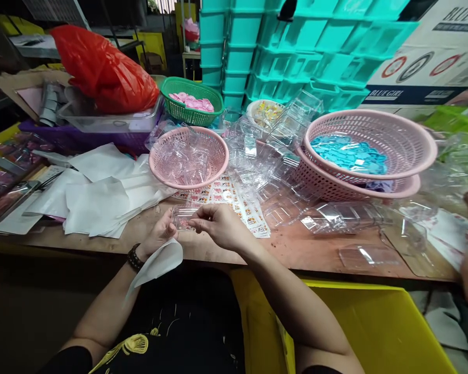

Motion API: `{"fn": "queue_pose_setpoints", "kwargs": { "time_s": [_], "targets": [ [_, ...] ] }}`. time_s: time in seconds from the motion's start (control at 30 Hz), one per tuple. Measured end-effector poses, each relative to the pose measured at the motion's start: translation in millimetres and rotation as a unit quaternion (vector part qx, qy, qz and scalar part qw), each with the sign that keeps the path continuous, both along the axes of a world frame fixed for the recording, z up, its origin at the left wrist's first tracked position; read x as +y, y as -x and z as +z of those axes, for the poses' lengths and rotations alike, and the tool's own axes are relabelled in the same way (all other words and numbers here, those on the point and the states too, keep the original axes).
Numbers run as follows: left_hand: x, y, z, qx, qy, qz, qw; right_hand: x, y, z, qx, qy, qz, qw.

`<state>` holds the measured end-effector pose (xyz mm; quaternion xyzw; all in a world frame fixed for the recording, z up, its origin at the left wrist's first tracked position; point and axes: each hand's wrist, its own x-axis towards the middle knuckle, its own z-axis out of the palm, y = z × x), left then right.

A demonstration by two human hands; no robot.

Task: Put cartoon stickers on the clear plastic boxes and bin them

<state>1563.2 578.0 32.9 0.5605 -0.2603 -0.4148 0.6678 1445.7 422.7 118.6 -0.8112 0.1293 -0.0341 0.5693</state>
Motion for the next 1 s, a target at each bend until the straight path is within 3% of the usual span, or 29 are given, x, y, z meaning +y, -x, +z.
{"fn": "queue_pose_setpoints", "kwargs": {
  "time_s": [0.17,0.37,0.6,0.7,0.77,0.9,0.93,1.0],
  "targets": [
    [0,-4,-3.2,0.038,0.037,-0.024,0.998,0,-3,0.2,0.009,0.015,0.003,1.000],
    [-3,-1,0.6,0.031,0.042,-0.003,0.999,0,-5,0.1,0.031,0.003,0.000,1.000],
    [-3,-1,-6.6,0.050,0.078,-0.011,0.996,0,-6,-1.0,0.045,0.031,-0.006,0.999],
    [-6,3,-7.9,0.042,0.088,0.015,0.995,6,-5,-1.4,0.066,0.108,-0.029,0.992],
    [-8,6,-9.2,0.026,0.084,0.048,0.995,13,-3,-0.8,0.084,0.210,-0.049,0.973],
    [-9,6,-14.5,-0.001,0.081,0.089,0.993,16,5,-0.4,0.115,0.410,-0.156,0.891],
    [-7,5,-15.8,-0.004,0.086,0.080,0.993,12,7,-2.2,0.111,0.417,-0.167,0.887],
    [-1,3,-17.9,-0.013,0.092,0.037,0.995,2,9,-10.8,0.076,0.357,-0.096,0.926]
  ]
}}
